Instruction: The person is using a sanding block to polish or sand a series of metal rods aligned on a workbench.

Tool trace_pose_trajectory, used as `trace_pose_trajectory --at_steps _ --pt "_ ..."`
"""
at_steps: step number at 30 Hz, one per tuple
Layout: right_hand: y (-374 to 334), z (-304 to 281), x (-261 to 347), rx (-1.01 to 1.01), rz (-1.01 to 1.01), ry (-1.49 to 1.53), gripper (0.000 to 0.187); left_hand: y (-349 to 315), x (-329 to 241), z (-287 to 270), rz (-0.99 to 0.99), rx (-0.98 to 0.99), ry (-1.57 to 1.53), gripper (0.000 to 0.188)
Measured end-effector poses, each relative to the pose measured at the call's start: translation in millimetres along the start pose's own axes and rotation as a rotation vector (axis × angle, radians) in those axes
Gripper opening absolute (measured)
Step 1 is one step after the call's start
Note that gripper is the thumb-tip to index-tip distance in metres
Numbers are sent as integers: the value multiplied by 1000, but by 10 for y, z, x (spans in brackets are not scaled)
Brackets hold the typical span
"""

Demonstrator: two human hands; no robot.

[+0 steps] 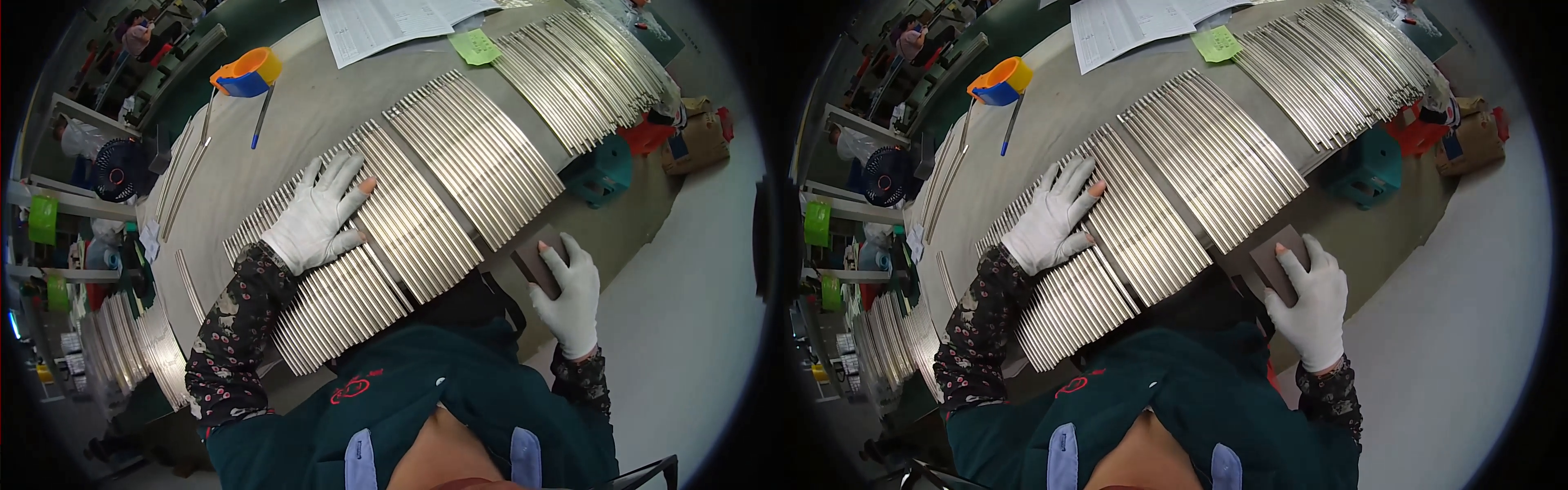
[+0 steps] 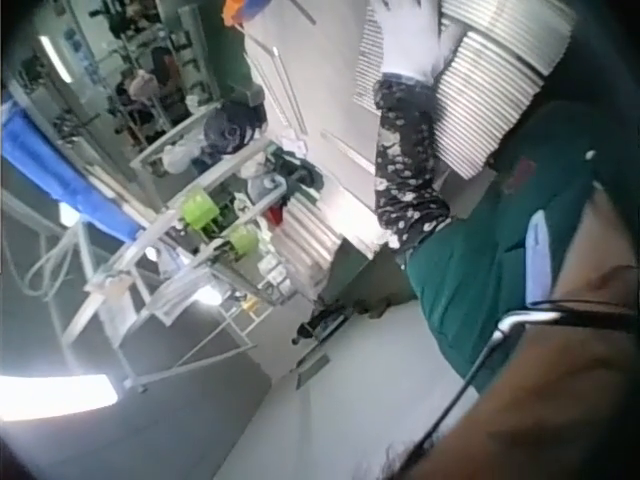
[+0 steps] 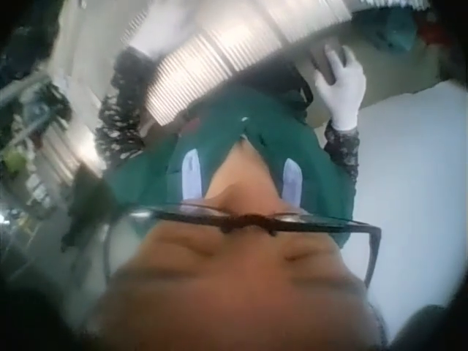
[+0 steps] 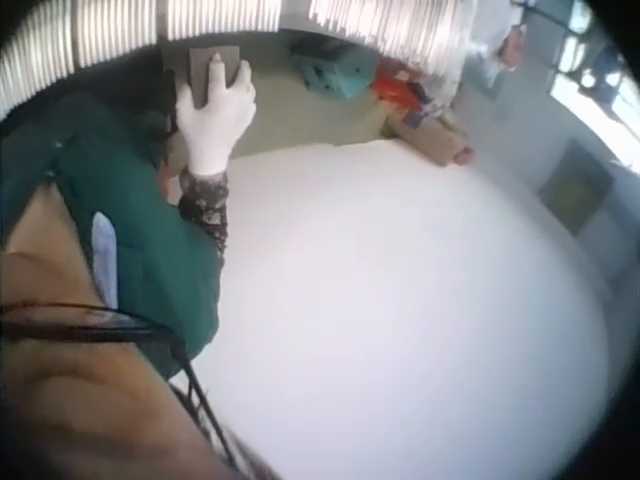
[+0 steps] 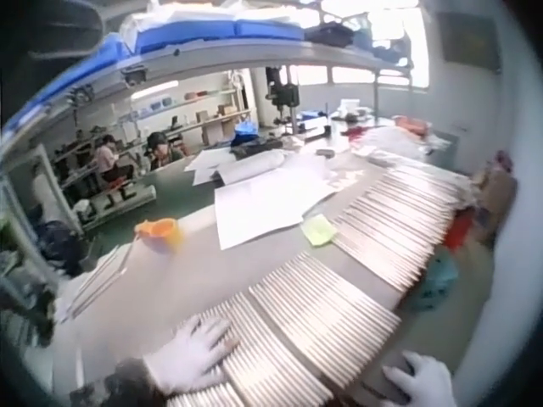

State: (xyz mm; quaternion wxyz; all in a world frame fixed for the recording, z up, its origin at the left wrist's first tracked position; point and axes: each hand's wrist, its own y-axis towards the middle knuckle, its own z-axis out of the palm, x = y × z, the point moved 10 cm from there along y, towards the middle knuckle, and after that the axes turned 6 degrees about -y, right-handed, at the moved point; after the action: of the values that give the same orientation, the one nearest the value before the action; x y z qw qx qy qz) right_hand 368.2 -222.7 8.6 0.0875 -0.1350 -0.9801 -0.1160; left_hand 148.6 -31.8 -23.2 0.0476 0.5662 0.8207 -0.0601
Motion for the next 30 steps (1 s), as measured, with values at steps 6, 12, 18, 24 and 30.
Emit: trace_pose_trajectory --at_steps 6,12,18,24,30 --pt "-35 20 89 13 -13 -12 54 140 -63 -69 14 -65 -24 73" --pt "-51 -2 127 15 -5 -25 53 286 -91 -90 55 -134 -24 72" --pt "-33 15 132 24 -3 -10 53 298 -77 -90 45 -146 -26 73" --pt "-46 -15 150 1 -13 -17 53 356 -101 -148 43 -192 -68 72" --pt "-90 -69 130 -13 -2 -24 54 176 -41 -348 21 -299 -78 75"
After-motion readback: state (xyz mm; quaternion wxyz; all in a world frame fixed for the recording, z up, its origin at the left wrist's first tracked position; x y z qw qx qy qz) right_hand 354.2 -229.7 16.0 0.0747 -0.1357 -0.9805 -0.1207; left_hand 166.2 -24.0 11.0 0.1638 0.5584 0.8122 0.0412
